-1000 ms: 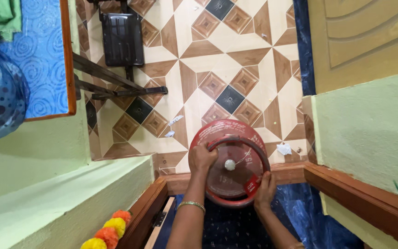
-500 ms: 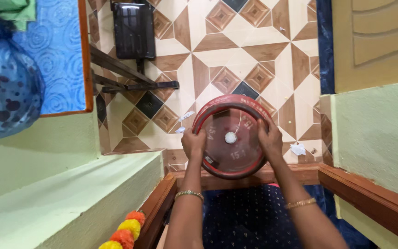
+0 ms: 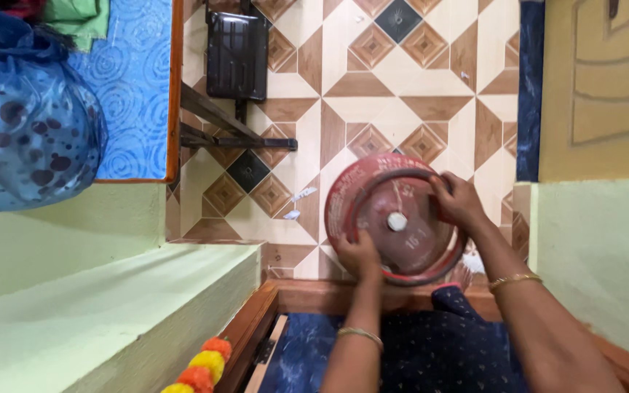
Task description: The person carries a red LPG gas cylinder by its handle, walking through a room with blue marble flooring, passing a doorway, and placing the cylinder on a tiled floor near a metal stand.
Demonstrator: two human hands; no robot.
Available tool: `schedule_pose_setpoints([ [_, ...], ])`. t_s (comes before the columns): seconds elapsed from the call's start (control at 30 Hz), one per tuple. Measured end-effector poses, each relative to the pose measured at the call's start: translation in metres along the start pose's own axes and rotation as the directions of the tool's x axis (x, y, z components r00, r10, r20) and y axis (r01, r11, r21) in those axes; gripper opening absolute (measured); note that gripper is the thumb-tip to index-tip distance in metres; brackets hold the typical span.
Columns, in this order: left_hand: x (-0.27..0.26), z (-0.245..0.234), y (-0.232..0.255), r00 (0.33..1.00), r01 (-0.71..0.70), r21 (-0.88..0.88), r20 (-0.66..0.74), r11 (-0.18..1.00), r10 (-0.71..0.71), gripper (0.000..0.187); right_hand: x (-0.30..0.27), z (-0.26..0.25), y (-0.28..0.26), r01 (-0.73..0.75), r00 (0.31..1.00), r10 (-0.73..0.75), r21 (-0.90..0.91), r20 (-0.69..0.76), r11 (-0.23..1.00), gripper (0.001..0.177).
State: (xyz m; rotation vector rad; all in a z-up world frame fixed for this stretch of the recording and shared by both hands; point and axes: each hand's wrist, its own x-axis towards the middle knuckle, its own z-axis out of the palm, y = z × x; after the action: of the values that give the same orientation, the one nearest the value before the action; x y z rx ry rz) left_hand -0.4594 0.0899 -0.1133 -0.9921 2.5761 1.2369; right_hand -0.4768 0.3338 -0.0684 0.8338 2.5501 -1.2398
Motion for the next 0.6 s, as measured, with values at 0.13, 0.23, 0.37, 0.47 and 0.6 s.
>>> schedule_pose_setpoints([
  [0.13,-0.024,0.002,0.001,0.991,0.128,0.05,0.028,0.991,-0.129,0.042,0.001,-0.001,0.037,0.036,0.999,-0.036,0.01,0.005,0.999,0.047],
  [0.23,-0.005,0.0,0.007,1.0,0.017,0.067,0.001,0.998,-0.017,0.041,0.015,0.007,0.031,0.156,0.988,-0.156,0.023,-0.019,0.987,0.046],
  [0.37,-0.001,-0.005,-0.003,0.99,0.037,0.137,-0.138,0.99,-0.018,0.04,0.016,0.008,0.006,0.265,0.963,-0.265,0.003,0.037,0.964,0.049],
  [0.47,-0.002,-0.011,-0.014,0.996,0.028,0.118,-0.087,0.993,-0.018,0.04,0.021,0.011,-0.014,0.438,0.899,-0.431,-0.117,0.081,0.891,0.037],
  [0.6,0.008,-0.02,-0.027,0.909,0.372,-0.358,0.33,0.857,-0.256,0.033,0.032,0.016,-0.02,0.299,0.943,-0.243,-0.264,0.226,0.917,0.031],
])
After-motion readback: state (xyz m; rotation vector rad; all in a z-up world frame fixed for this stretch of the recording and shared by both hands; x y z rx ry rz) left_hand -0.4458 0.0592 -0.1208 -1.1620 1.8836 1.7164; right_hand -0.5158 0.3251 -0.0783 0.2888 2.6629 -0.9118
